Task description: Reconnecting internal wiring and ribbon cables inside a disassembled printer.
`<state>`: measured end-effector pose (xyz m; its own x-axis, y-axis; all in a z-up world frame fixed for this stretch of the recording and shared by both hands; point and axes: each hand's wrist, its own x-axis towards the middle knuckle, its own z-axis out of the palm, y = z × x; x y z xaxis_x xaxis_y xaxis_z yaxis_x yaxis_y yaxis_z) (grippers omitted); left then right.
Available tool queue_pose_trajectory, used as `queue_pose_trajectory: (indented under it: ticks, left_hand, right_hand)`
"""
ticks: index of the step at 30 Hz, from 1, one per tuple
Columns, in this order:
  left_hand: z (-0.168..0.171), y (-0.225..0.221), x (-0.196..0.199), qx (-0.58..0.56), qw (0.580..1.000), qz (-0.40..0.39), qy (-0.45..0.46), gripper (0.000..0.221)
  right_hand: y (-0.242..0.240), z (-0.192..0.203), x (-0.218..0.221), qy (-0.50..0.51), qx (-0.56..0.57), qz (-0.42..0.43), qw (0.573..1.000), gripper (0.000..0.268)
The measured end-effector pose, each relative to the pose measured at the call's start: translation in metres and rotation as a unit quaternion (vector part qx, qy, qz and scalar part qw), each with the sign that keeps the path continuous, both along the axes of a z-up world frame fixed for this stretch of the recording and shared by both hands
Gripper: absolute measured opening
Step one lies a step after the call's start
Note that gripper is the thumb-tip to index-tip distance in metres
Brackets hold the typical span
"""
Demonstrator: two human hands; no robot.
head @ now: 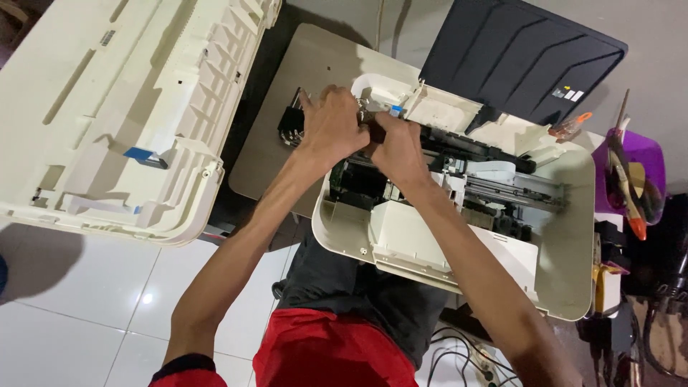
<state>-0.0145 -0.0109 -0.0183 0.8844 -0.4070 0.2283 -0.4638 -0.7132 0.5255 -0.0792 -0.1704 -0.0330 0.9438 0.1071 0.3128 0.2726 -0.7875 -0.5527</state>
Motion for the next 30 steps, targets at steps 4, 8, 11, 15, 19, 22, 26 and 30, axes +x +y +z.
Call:
queue_pose_trajectory:
  ticks: [4, 8, 11, 15, 19, 22, 26, 30]
  left_hand:
    - [0.023, 0.003, -0.004, -0.04, 0.999, -0.013, 0.025, 0.019]
    - [0.013, -0.003, 0.007, 0.005, 1.0, 0.002, 0.018, 0.018]
    - [0.011, -0.001, 0.01, 0.02, 0.999, -0.003, 0.03, 0.019]
    - [0.01, 0.002, 0.012, 0.017, 0.998, -0.015, 0.052, 0.018]
    - [0.014, 0.003, 0.01, 0.012, 0.998, -0.028, 0.05, 0.017]
    - [0.026, 0.003, 0.001, 0.037, 0.999, -0.026, 0.014, 0.019]
    - [0.035, 0.006, -0.007, 0.07, 0.997, -0.019, -0.04, 0.016]
    - [0.037, 0.014, -0.005, 0.063, 0.996, -0.053, -0.025, 0.02]
  right_hand:
    - [0.008, 0.004, -0.003, -0.005, 0.014, -0.033, 0.999, 0.034]
    - [0.014, 0.015, -0.007, 0.004, 0.054, -0.041, 0.998, 0.038]
    - [0.013, 0.013, -0.005, 0.017, 0.077, -0.045, 0.996, 0.039]
    - [0.026, 0.041, -0.015, 0.02, 0.125, -0.028, 0.992, 0.033]
    - [0.031, 0.051, -0.018, 0.016, 0.112, -0.036, 0.993, 0.029]
    - [0.033, 0.055, -0.019, 0.021, 0.109, -0.039, 0.993, 0.032]
    - [0.029, 0.043, -0.013, 0.033, 0.109, -0.039, 0.993, 0.034]
    - [0.028, 0.037, -0.01, 0.033, 0.103, -0.023, 0.994, 0.04]
